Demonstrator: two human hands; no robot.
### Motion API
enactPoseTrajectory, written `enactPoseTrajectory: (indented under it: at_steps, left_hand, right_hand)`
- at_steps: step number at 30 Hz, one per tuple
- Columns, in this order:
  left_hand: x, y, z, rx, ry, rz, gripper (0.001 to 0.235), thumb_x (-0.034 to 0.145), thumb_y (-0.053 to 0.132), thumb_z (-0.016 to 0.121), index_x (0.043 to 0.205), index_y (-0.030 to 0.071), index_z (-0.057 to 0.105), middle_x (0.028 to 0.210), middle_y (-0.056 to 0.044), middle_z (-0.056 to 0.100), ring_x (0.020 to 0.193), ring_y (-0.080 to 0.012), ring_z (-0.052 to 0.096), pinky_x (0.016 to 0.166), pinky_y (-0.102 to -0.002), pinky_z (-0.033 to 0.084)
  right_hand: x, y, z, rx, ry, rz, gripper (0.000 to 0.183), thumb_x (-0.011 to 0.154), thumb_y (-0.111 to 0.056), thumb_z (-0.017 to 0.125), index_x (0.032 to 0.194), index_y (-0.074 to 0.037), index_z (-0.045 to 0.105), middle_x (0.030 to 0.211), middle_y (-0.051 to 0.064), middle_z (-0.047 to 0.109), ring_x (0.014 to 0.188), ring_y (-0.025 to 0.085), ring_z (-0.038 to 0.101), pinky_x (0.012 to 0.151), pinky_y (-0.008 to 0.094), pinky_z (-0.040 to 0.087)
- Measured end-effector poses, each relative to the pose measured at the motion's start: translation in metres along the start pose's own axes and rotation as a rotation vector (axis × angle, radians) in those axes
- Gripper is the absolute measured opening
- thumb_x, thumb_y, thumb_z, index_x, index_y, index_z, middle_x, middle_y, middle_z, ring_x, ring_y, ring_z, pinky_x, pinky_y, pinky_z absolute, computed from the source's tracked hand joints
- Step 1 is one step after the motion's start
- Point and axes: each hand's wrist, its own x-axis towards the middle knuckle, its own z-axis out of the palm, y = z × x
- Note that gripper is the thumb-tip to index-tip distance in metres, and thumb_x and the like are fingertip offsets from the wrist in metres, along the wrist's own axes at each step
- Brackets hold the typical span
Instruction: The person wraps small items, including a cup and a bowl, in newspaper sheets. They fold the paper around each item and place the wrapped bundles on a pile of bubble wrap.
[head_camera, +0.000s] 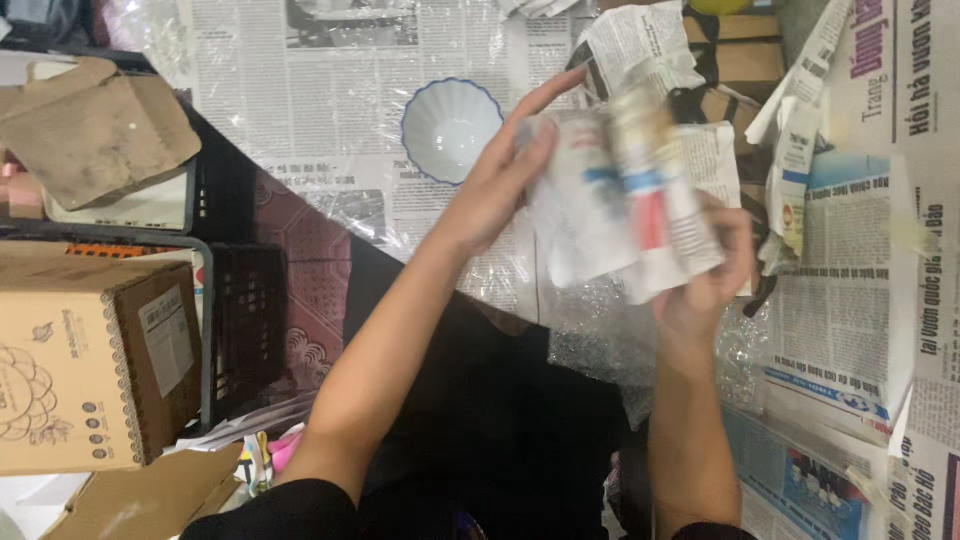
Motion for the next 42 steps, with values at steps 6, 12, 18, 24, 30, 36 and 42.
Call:
enactPoseTrajectory:
  at_steps: [6, 12, 18, 24, 30, 36, 42]
  left_hand:
    - [-0.044, 0.007, -0.045, 0.209, -0.09, 0.036, 0.072, 0.092, 0.013, 0.081, 0.155, 0.006, 0.047, 0.162, -0.013, 0.046, 0.153, -0.0292, 0.041, 0.123, -0.042, 0.04]
    - [-0.068, -0.012, -0.068, 0.199, 0.018, -0.024, 0.045, 0.093, 0.003, 0.07, 0.138, 0.001, 0.062, 0.139, -0.011, 0.067, 0.129, -0.0205, 0.064, 0.11, -0.035, 0.054]
    - [-0.085, -0.036, -0.082, 0.41, 0.309, -0.015, 0.02, 0.092, 0.001, 0.068, 0.111, -0.001, 0.074, 0.104, -0.01, 0.078, 0.093, -0.0169, 0.069, 0.085, -0.03, 0.052]
    - [-0.099, -0.046, -0.092, -0.264, 0.39, -0.053, 0.013, 0.099, 0.01, 0.076, 0.103, 0.001, 0.068, 0.105, -0.012, 0.074, 0.099, -0.023, 0.069, 0.093, -0.04, 0.057]
    - [-0.105, -0.042, -0.09, -0.52, 0.514, -0.087, 0.038, 0.098, 0.019, 0.067, 0.13, 0.002, 0.057, 0.127, -0.014, 0.067, 0.119, -0.0267, 0.066, 0.102, -0.043, 0.057]
    - [-0.112, -0.042, -0.09, -0.267, 0.626, 0.029, 0.037, 0.099, 0.017, 0.065, 0.13, -0.001, 0.055, 0.125, -0.016, 0.068, 0.113, -0.0234, 0.068, 0.096, -0.037, 0.057]
    - [-0.122, -0.031, -0.094, -0.043, 0.605, 0.154, 0.028, 0.102, 0.011, 0.063, 0.126, -0.002, 0.055, 0.116, -0.013, 0.071, 0.102, -0.0163, 0.069, 0.087, -0.031, 0.057]
  right_hand:
    - [-0.001, 0.021, 0.016, 0.339, 0.025, 0.218, 0.066, 0.098, -0.015, 0.068, 0.154, 0.004, 0.039, 0.148, 0.019, 0.056, 0.138, 0.03, 0.059, 0.123, 0.046, 0.05]
    - [-0.004, 0.022, 0.044, -0.066, 0.015, 0.132, 0.084, 0.1, -0.012, 0.075, 0.166, -0.008, 0.022, 0.165, 0.018, 0.039, 0.152, 0.03, 0.048, 0.132, 0.046, 0.04]
    - [-0.013, 0.028, 0.045, -0.599, -0.135, -0.053, 0.07, 0.089, -0.011, 0.075, 0.151, -0.009, 0.044, 0.15, 0.014, 0.039, 0.116, 0.023, 0.07, 0.089, 0.035, 0.062]
    - [-0.024, 0.035, 0.035, -0.694, -0.048, -0.067, 0.027, 0.086, 0.003, 0.082, 0.109, -0.001, 0.069, 0.134, 0.012, 0.054, 0.109, 0.017, 0.069, 0.086, 0.03, 0.067]
    - [-0.025, 0.032, 0.02, -0.688, 0.121, -0.193, 0.017, 0.093, 0.003, 0.077, 0.102, -0.001, 0.063, 0.135, 0.014, 0.06, 0.119, 0.02, 0.067, 0.082, 0.03, 0.065]
    - [-0.02, 0.01, -0.003, -0.368, 0.09, -0.128, 0.023, 0.1, 0.012, 0.06, 0.12, 0.0, 0.057, 0.146, 0.014, 0.057, 0.132, 0.021, 0.06, 0.113, 0.035, 0.056]
    - [0.0, -0.021, 0.004, -0.43, 0.148, 0.027, 0.033, 0.095, 0.009, 0.062, 0.126, -0.001, 0.059, 0.134, 0.016, 0.065, 0.126, 0.021, 0.063, 0.111, 0.03, 0.053]
